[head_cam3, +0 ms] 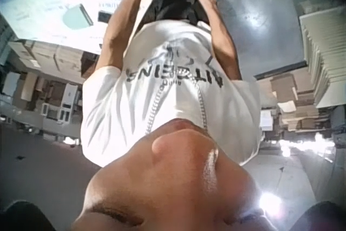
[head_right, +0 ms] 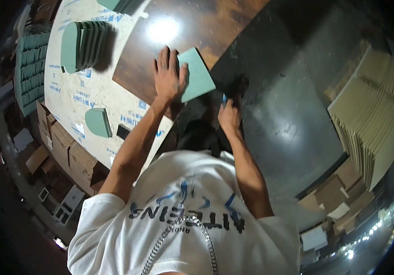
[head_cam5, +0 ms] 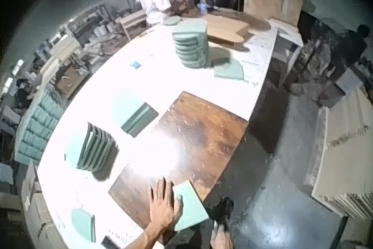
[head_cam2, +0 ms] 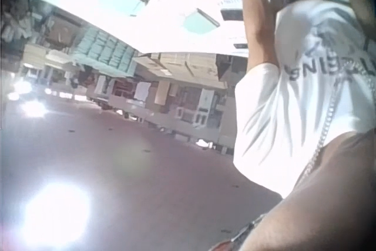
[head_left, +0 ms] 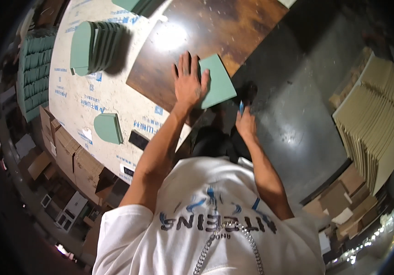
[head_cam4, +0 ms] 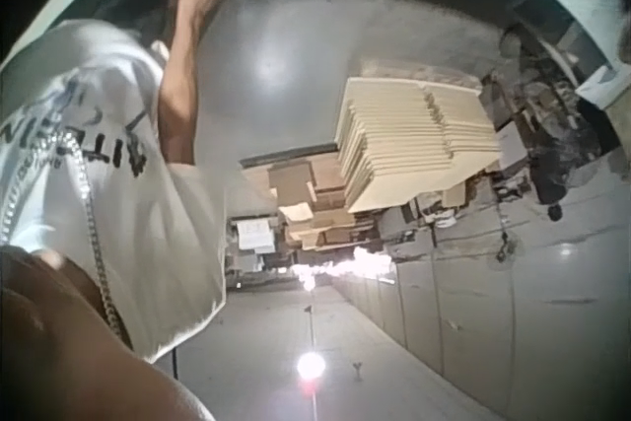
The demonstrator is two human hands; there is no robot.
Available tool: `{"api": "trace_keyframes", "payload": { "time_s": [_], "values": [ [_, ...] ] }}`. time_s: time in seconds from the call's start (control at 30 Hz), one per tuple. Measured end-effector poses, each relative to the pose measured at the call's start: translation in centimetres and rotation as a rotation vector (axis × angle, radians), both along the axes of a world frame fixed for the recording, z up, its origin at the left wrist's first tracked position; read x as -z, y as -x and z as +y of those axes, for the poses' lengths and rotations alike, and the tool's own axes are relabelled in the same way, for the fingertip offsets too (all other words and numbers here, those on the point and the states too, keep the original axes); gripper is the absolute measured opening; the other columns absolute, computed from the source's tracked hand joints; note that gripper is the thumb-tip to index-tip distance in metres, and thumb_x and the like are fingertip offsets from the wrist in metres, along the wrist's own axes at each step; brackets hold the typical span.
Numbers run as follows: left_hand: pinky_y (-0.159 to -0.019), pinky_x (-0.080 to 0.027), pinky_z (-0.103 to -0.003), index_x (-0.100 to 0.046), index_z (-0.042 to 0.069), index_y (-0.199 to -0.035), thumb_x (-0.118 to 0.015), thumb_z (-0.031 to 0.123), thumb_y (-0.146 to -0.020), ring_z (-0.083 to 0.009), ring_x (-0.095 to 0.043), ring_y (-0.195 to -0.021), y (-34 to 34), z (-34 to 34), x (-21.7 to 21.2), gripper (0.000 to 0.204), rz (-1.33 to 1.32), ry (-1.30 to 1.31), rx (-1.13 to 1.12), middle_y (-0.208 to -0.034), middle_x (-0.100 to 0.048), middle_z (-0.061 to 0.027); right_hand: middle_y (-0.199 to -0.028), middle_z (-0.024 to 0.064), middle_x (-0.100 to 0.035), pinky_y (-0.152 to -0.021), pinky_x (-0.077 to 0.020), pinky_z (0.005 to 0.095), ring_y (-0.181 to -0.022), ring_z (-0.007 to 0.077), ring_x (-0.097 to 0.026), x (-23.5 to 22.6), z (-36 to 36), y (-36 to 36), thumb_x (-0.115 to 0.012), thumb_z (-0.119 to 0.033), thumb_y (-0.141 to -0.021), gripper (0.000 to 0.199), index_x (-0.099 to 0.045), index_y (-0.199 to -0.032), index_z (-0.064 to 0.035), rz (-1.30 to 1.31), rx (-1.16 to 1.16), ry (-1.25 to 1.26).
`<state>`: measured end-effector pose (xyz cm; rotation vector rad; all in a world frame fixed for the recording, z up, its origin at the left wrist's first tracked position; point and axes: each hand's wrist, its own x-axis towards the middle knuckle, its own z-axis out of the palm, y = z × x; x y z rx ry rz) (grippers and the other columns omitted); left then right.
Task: The person uses a utility knife to trim the edges of light green foam pieces on a wooden board. They repeatedly pick up a piece, cut along the curved edge, and place the finished piece into a stack.
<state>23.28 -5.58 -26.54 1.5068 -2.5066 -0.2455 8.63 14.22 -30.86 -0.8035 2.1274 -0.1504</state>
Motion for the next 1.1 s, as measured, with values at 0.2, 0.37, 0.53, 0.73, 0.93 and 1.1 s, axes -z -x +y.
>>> {"api": "trace_keyframes", "payload": {
  "time_s": [0.2, 0.37, 0.53, 0.73, 0.93, 1.1],
  "values": [
    [-0.117, -0.021, -0.060, -0.048, 0.005, -0.144, -0.051, 0.041, -0.099, -0.0403, -0.031, -0.145, 0.0, 0.1, 0.2, 0.057, 0.060, -0.004, 0.003, -0.156, -0.037, -0.0228, -0.089, 0.0071, -0.066, -0.063, -0.0530, 0.0300, -0.078, 0.0165, -0.068, -2.2, -2.8, 0.4, -0.074, -0.010, -0.090, 0.034, -0.056, -0.118, -0.0015, -1.009, 1.037, 0.535],
    [-0.110, -0.025, -0.064, -0.055, 0.006, -0.135, -0.062, 0.037, -0.096, -0.0425, -0.038, -0.137, 0.4, 0.3, -0.8, 0.050, 0.146, -0.032, 0.021, -0.145, -0.044, -0.0294, -0.070, 0.0061, -0.066, -0.054, -0.0480, 0.0287, -0.056, 0.0160, -0.061, -5.1, -5.6, -1.6, -0.079, -0.011, -0.085, 0.017, -0.068, -0.089, 0.0009, -1.091, 1.125, 0.569],
    [-0.094, -0.047, -0.041, -0.059, -0.007, -0.123, -0.081, 0.050, -0.082, -0.0267, -0.060, -0.107, -0.6, -0.4, -8.4, 0.073, 0.620, -0.952, -0.226, -0.110, -0.064, -0.0212, -0.064, 0.0041, -0.063, -0.057, -0.0432, 0.0268, -0.057, 0.0102, -0.057, -12.6, -6.4, 0.3, -0.082, -0.015, -0.080, 0.024, -0.065, -0.072, 0.0005, -0.754, 0.873, 0.763],
    [-0.094, -0.049, -0.038, -0.060, -0.001, -0.123, -0.082, 0.035, -0.085, -0.0208, -0.062, -0.105, -5.3, 3.2, -19.3, 0.056, 1.190, -1.041, -0.135, -0.112, -0.067, -0.0102, -0.072, 0.0041, -0.066, -0.058, -0.0499, 0.0256, -0.061, 0.0114, -0.062, -25.7, -3.9, 2.5, -0.078, -0.013, -0.087, 0.024, -0.071, -0.102, 0.0045, -1.040, 0.503, 1.025],
    [-0.091, -0.054, -0.036, -0.058, 0.000, -0.124, -0.079, 0.028, -0.089, -0.0201, -0.066, -0.103, -7.0, 5.9, -24.5, 0.049, 1.502, -1.070, -0.021, -0.112, -0.068, -0.0086, -0.090, 0.0138, -0.071, -0.054, -0.0489, 0.0240, -0.058, 0.0129, -0.061, -35.1, -3.0, 1.9, -0.077, -0.009, -0.083, 0.025, -0.070, -0.101, 0.0070, -1.197, 0.312, 0.892],
    [-0.084, -0.057, -0.034, -0.059, -0.001, -0.121, -0.075, 0.034, -0.092, -0.0198, -0.067, -0.097, -8.0, 8.1, -25.1, 0.049, 1.550, -1.137, 0.021, -0.106, -0.068, -0.0099, -0.075, 0.0067, -0.071, -0.055, -0.0513, 0.0214, -0.058, 0.0098, -0.064, -37.8, -2.6, 0.0, -0.081, -0.009, -0.084, 0.017, -0.075, -0.096, 0.0018, -1.235, 0.242, 0.910]
  ]
}}
